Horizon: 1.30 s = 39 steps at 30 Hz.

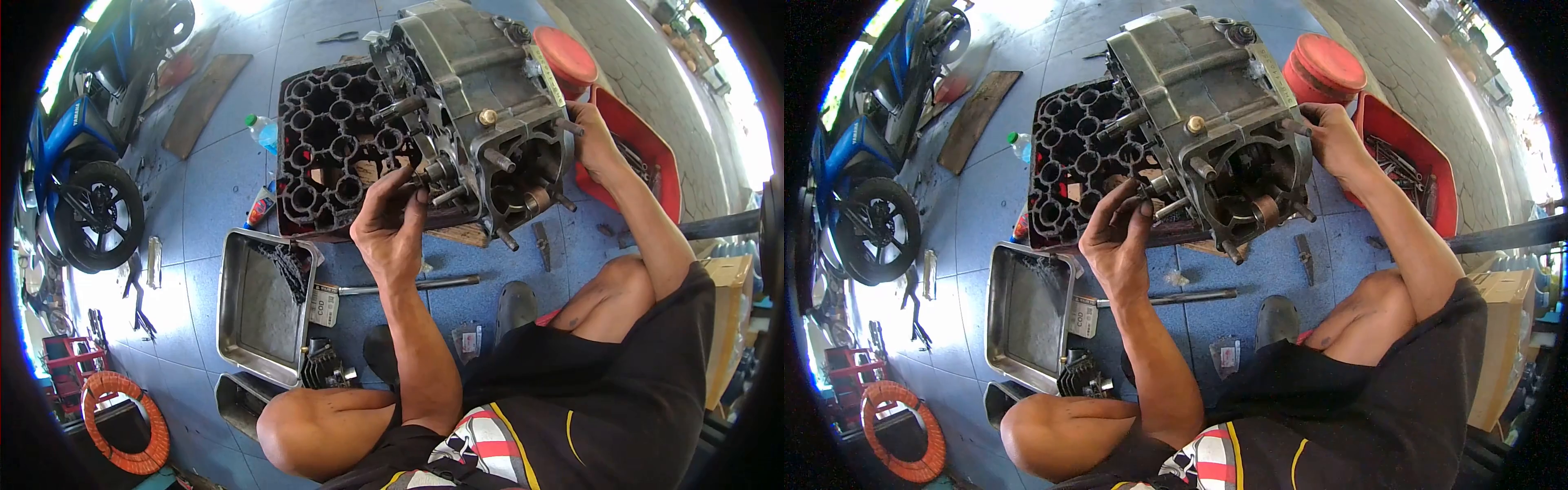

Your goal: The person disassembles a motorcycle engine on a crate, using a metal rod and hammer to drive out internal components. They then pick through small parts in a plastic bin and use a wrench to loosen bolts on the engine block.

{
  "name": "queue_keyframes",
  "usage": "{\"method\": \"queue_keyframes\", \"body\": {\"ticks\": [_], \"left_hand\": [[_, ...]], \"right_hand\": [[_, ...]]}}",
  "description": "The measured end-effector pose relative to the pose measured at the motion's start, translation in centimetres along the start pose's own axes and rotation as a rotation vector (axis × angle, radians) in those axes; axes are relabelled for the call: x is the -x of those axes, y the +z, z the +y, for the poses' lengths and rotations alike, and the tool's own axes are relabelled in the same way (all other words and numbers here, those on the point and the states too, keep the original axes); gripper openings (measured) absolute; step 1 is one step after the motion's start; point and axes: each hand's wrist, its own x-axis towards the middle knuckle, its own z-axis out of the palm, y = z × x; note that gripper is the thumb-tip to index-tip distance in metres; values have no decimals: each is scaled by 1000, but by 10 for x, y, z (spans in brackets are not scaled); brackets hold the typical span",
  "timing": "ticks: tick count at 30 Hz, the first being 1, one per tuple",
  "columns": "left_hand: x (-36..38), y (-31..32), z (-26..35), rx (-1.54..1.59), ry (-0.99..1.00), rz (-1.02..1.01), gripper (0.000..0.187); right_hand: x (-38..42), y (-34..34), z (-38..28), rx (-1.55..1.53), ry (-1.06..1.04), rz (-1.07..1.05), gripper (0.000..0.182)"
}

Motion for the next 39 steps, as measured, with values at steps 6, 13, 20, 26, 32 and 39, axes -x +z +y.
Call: {"method": "queue_keyframes", "body": {"ticks": [6, 13, 20, 26, 32, 39], "left_hand": [[2, 5, -5, 45, 66, 47, 26], [0, 5, -5, 169, 86, 28, 27], [0, 18, 1, 222, 82, 149, 24], [2, 9, 4, -58, -84, 52, 24], [0, -2, -3, -191, 134, -27, 26], [0, 0, 2, -123, 3, -40, 28]], "right_hand": [[1, 1, -3, -23, -1, -5, 35], [4, 2, -7, -3, 18, 1, 34], [1, 0, -1, -4, 0, -1, 31], [0, -1, 2, -24, -21, -6, 31], [1, -1, -2, 3, 10, -2, 32], [0, 1, 0, -2, 0, 9, 31]]}}
